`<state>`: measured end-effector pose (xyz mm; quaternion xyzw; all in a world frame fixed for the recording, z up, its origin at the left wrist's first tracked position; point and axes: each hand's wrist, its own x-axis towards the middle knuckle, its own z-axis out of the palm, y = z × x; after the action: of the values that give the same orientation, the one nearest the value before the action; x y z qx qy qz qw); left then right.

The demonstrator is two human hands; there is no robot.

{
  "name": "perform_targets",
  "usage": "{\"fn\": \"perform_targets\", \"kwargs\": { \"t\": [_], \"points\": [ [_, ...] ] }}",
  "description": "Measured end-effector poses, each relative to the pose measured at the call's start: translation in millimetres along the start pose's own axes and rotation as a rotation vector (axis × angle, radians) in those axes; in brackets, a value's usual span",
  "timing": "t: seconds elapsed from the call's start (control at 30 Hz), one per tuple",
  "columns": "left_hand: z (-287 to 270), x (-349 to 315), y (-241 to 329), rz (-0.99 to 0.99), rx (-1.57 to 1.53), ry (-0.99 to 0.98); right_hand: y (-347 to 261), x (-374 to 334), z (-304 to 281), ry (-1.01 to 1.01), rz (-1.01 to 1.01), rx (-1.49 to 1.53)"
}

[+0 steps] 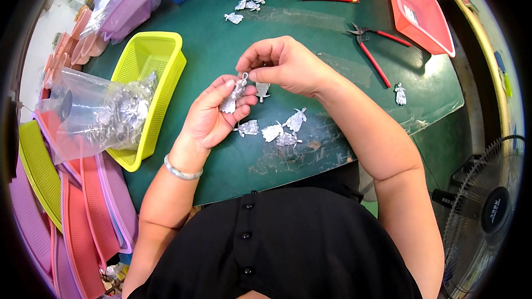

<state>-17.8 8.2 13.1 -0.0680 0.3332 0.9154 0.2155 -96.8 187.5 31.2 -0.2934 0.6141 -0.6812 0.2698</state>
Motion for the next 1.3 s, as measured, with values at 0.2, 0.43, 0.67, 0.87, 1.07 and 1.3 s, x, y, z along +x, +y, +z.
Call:
{"fn": "perform_targets", "kwargs": {
  "t": [0.2, 0.43, 0.67, 0.87, 1.07, 1.3],
  "points": [
    [7, -3, -5, 0.156, 0.205, 0.15, 1, 2, -9, 0.025, -0.041, -0.318],
    [8, 0, 0, 0.168, 0.049, 0.135, 4, -4, -9, -0.205, -0.263, -0.989],
    [-3, -1, 3, 0.167, 0.041, 0.171, 3, -1, -6, -0.252, -0.316, -0.972],
    [-5, 0, 5, 0.119, 0.207, 0.311, 7, 0, -6, -0.349, -0.329, -0.977],
    [1, 0, 4, 0.087, 0.283, 0.245, 5, 2, -8, -0.131, -0.097, -0.325],
    [7, -2, 0, -0.013, 0.319, 0.218, 2, 4, 0, 0.061, 0.127, 0.149]
  ]
}}
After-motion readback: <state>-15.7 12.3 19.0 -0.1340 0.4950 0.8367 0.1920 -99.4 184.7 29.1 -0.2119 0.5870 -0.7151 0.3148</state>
